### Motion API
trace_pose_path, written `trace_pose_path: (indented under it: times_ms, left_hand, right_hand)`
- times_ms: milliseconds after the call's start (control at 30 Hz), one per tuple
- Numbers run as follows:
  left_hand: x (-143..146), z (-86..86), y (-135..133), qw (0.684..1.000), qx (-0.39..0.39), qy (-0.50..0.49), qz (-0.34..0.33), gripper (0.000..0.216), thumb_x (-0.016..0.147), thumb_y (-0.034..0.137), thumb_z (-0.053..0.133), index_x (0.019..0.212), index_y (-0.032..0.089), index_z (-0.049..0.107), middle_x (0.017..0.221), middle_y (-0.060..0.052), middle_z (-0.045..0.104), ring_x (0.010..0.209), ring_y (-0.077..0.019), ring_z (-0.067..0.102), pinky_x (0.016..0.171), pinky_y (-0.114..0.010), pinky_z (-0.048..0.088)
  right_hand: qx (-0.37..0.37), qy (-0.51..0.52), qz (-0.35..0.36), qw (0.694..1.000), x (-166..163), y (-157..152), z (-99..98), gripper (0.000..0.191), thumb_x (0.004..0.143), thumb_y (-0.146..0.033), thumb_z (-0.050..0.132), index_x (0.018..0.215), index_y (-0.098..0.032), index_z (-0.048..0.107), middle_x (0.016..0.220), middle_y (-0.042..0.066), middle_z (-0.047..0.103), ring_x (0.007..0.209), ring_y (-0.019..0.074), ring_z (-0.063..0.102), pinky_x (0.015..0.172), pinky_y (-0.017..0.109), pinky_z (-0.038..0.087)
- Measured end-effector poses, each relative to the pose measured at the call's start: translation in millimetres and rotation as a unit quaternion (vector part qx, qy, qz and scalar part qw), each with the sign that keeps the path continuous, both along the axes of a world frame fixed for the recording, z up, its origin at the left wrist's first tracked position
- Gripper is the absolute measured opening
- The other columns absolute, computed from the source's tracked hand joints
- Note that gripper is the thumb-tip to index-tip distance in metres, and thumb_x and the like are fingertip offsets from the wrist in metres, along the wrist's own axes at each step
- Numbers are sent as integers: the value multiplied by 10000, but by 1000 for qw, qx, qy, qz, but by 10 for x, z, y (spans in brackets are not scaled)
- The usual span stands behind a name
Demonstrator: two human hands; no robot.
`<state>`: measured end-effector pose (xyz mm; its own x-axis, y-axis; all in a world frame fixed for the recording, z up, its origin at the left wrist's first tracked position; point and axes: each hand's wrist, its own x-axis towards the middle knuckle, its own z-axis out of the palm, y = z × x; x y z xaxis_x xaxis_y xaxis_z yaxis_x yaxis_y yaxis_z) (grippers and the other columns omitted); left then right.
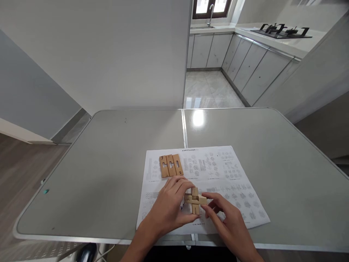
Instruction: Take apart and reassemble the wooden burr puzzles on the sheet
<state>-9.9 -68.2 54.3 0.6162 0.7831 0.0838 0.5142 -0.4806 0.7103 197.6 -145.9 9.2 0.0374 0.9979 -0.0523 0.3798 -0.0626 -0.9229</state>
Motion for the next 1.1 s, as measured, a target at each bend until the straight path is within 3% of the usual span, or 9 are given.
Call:
trace_pose_path:
  times_ms: [300,433,633,800,933,1100]
  left_hand:
    - [-54,44,-73,999,-21,-47,14,551,740,241,895,1217,269,621,1192,-61,725,1122,-289,665,983,-439,559]
    - [-144,16,-126,998,-14,-47,39,554,745,340,913,1212,265,625,1188,-78,730,1114,-307,680,983,-458,567]
    - [-482,-64,-274,989,14,-32,146,614,758,348,923,1283,283,610,1262,-80,726,1180,-309,686,998,-449,592]
    - [-761,-157,-410,967,26,-42,249,551,820,386,869,1300,283,620,1276,-77,718,1175,-292,713,997,-417,609]
    - [-859,-211,-526,950,22,-52,307,524,845,444,842,1286,264,624,1270,-94,704,1159,-298,714,977,-422,618]
    - [-915,-226,-633,943,21,-63,326,517,846,436,844,1285,278,621,1267,-76,696,1155,-280,714,980,-405,613]
  right_hand:
    - [-32,23,-4,999,-41,44,79,356,1034,-513,628,1198,-213,730,873,64,751,713,205,692,532,264,532]
    - [-37,33,-7,999,-84,58,64,377,1023,-511,652,1255,-217,700,1033,98,772,772,211,712,534,265,548]
    - [-26,6,27,999,-200,111,62,320,1054,-480,605,1241,-233,684,1116,96,763,792,197,714,602,270,584]
    - [28,-27,79,996,-451,193,24,253,1074,-395,566,1245,-246,677,1246,113,701,818,187,730,672,290,616]
    - [42,-56,81,994,-723,288,-26,352,1041,-342,599,1387,-279,600,1415,123,592,745,161,737,665,327,638]
    - [35,-116,42,992,-1012,388,-110,574,927,-314,726,1453,-261,502,1419,133,571,672,171,701,643,395,645]
